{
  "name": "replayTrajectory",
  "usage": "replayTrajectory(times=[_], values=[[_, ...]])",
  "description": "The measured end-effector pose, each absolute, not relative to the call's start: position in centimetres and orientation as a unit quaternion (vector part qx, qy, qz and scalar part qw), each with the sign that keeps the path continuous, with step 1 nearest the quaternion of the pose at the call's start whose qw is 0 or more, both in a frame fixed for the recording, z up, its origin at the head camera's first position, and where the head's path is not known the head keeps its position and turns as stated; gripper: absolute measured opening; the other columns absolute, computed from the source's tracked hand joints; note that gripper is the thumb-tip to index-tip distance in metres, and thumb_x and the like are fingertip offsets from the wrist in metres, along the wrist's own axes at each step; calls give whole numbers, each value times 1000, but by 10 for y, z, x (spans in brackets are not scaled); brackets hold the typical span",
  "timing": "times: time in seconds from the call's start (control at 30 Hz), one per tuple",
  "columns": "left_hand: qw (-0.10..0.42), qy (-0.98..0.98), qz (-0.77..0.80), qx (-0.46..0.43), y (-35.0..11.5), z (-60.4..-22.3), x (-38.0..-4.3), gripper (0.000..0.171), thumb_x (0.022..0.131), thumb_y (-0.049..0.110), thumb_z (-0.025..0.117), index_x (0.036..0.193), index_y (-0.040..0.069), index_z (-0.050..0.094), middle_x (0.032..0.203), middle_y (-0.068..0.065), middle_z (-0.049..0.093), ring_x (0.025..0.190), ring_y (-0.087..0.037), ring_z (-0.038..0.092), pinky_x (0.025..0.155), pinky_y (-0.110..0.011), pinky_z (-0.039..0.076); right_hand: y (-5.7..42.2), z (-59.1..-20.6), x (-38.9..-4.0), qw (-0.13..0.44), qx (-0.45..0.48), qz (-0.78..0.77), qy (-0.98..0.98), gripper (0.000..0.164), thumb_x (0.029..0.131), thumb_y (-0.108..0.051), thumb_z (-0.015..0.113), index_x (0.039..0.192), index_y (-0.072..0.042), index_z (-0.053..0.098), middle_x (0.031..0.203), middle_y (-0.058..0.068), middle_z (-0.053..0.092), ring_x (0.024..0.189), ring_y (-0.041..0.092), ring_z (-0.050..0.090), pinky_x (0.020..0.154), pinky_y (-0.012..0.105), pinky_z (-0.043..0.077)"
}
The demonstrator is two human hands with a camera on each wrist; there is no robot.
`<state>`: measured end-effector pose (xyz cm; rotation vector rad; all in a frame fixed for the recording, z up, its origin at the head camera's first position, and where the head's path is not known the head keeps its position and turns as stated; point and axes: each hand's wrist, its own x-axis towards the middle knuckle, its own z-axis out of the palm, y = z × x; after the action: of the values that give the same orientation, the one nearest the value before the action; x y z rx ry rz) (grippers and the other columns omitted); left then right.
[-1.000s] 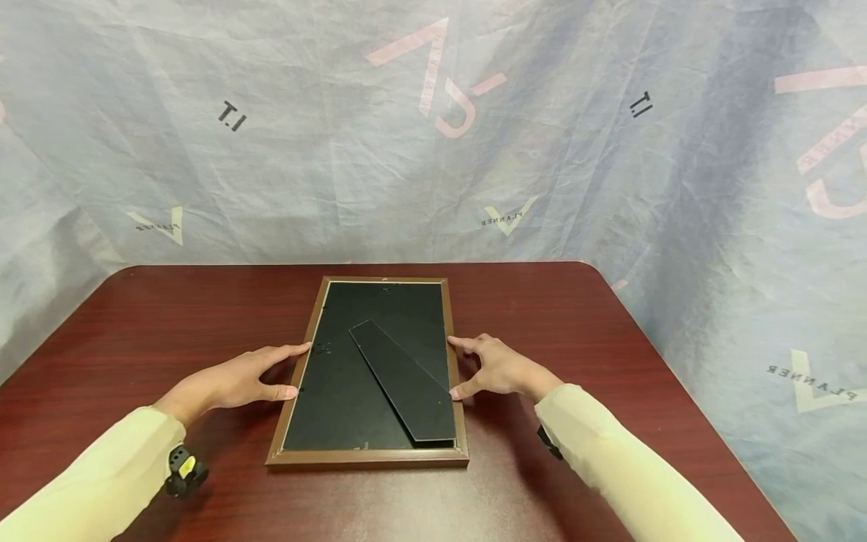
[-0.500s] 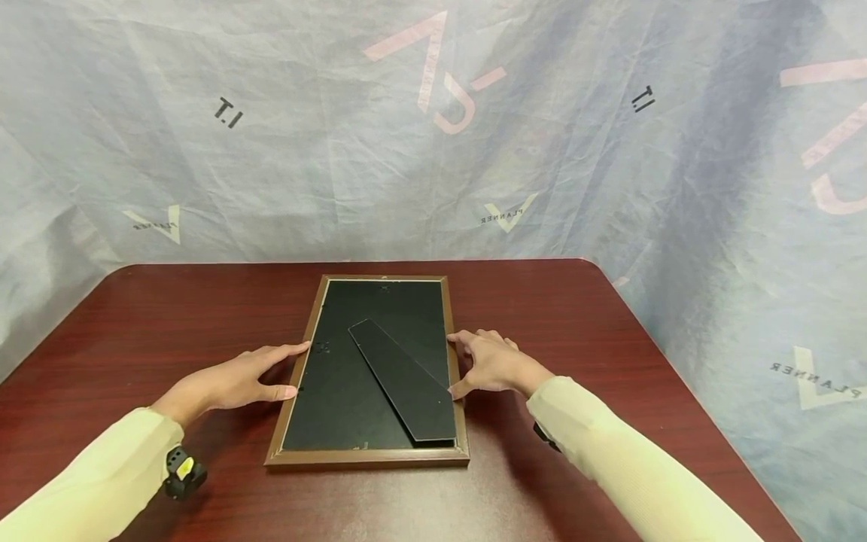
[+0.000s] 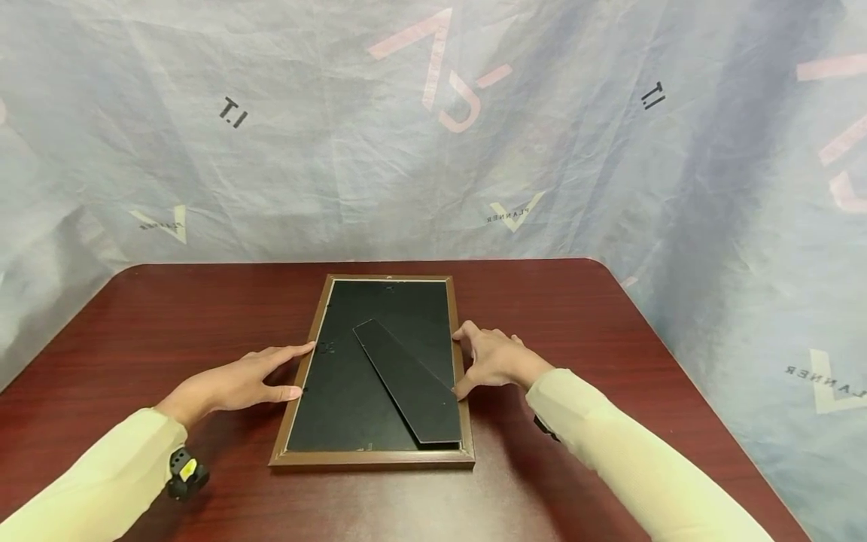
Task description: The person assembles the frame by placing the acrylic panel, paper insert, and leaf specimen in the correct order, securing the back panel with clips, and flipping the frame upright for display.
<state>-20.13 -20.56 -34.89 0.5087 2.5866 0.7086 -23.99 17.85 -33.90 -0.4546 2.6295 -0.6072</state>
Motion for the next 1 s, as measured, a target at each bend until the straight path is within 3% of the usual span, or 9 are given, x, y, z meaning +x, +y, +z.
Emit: replayTrajectory(times=[0.13, 0.37, 0.47, 0.57, 0.63, 0.8, 0.9, 1.0], values=[[206, 928, 252, 182, -205, -348, -200, 81, 96, 35, 71, 160, 8, 30, 158, -32, 29, 141, -61, 24, 106, -74, 26, 177, -335, -238, 206, -153, -203, 945, 88, 69, -26, 94, 143, -12, 47, 101, 9, 56, 90, 22, 54, 83, 45, 41], [210, 928, 250, 181, -207, -348, -202, 82, 96, 37, 71, 161, 10, 28, 159, -31, 28, 141, -62, 23, 106, -75, 26, 175, -327, -237, 240, -155, -205, 936, 89, 74, -25, 93, 148, -11, 45, 103, 11, 55, 93, 25, 54, 77, 39, 46], [211, 928, 250, 179, -207, -349, -202, 82, 96, 37, 71, 161, 10, 29, 159, -31, 28, 140, -62, 24, 106, -75, 27, 180, -324, -242, 257, -172, -219, 926, 81, 83, -27, 87, 151, -8, 46, 110, 12, 57, 103, 27, 54, 82, 40, 46], [210, 928, 250, 180, -207, -349, -202, 82, 96, 37, 71, 161, 10, 29, 158, -31, 29, 140, -61, 25, 106, -74, 27, 188, -323, -245, 264, -187, -239, 916, 73, 94, -35, 75, 153, -5, 45, 130, 18, 58, 123, 34, 53, 97, 47, 46], [209, 928, 250, 181, -206, -348, -202, 81, 96, 36, 71, 160, 9, 30, 158, -31, 29, 140, -61, 25, 106, -74, 28, 191, -324, -244, 266, -202, -255, 908, 74, 98, -40, 68, 155, -2, 41, 145, 24, 50, 136, 39, 46, 106, 54, 41], [208, 927, 254, 182, -206, -348, -203, 81, 96, 36, 72, 160, 9, 30, 158, -31, 29, 140, -61, 25, 106, -74, 28, 192, -325, -233, 288, -185, -265, 901, 96, 90, -46, 76, 161, -5, 25, 160, 31, 23, 146, 48, 26, 110, 63, 34], [209, 927, 254, 179, -206, -349, -203, 82, 96, 36, 72, 161, 10, 29, 158, -31, 29, 140, -61, 25, 106, -74, 28, 188, -328, -227, 277, -176, -255, 910, 105, 84, -44, 83, 162, -7, 24, 161, 30, 18, 147, 50, 21, 108, 65, 34], [210, 927, 255, 176, -207, -350, -202, 82, 96, 36, 72, 161, 10, 29, 159, -30, 29, 141, -62, 24, 105, -75, 27, 183, -332, -224, 250, -189, -258, 914, 106, 81, -37, 86, 160, -2, 26, 163, 29, 16, 148, 50, 16, 109, 66, 32]])
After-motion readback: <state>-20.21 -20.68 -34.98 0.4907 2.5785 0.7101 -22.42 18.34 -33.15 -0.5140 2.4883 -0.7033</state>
